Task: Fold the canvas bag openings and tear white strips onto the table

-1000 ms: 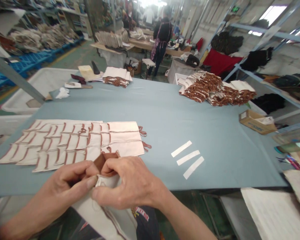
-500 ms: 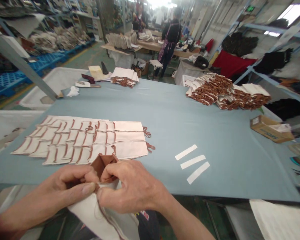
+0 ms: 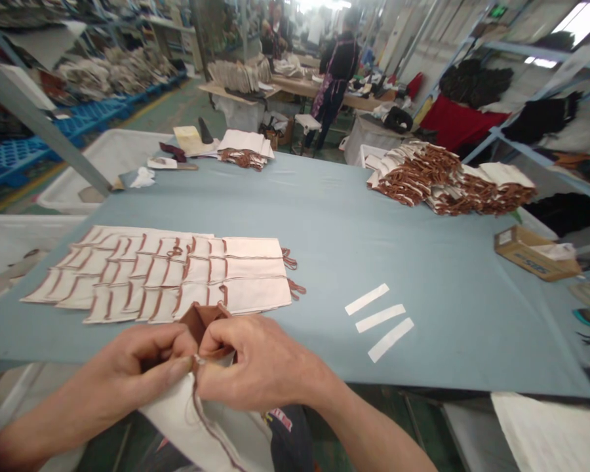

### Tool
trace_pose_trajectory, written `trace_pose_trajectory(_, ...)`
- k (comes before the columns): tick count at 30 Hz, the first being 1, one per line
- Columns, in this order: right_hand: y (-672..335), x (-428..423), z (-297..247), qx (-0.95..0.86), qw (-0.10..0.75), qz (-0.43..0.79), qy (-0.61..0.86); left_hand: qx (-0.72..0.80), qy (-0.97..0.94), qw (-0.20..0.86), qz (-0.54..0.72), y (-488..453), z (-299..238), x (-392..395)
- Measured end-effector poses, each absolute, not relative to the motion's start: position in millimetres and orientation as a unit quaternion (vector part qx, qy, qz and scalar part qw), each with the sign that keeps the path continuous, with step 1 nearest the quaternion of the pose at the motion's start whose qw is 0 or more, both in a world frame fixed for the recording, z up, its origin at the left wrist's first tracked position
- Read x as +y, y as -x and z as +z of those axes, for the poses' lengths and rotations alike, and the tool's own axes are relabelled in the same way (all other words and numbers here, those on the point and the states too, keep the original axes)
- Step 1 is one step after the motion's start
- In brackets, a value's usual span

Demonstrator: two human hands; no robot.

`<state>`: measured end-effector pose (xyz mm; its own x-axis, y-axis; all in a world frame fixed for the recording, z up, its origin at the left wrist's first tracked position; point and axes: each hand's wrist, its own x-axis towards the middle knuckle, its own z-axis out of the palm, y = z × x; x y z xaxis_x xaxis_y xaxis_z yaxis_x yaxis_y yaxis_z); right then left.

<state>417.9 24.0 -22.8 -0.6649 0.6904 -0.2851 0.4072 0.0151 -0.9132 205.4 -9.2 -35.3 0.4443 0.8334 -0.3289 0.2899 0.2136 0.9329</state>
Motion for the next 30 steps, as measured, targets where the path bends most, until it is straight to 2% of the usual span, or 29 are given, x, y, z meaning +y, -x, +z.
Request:
trace_pose_trajectory(4,-417.2,22.7,-21.5,-0.776,0.137,0.508,0.348,0.451,-0.509,0.695,0.231,-199.1,-47.2,-8.6)
trace_pose_trajectory(8,-417.5,22.7,-28.5,-0.813,0.164,0.442,0.341,0.454,-0.475,0.710,0.252,-198.3,-50.0,-9.2)
trace_pose_trajectory(12,-421.1,24.0,-35.0,-0.778,0.197,0.503,0.321,0.472,-0.505,0.677,0.255,-204.3,-39.8,-8.2)
trace_pose_trajectory(20,-420.9,27.9,-30.0,-0.701,0.169,0.597,0.351,0.477,-0.542,0.644,0.253,-207.0,-41.9,-8.1)
trace_pose_trajectory(30,-420.6,24.7,-38.7,-0.749,0.192,0.522,0.360,0.503,-0.601,0.608,0.130,-201.3,-34.7,-1.2)
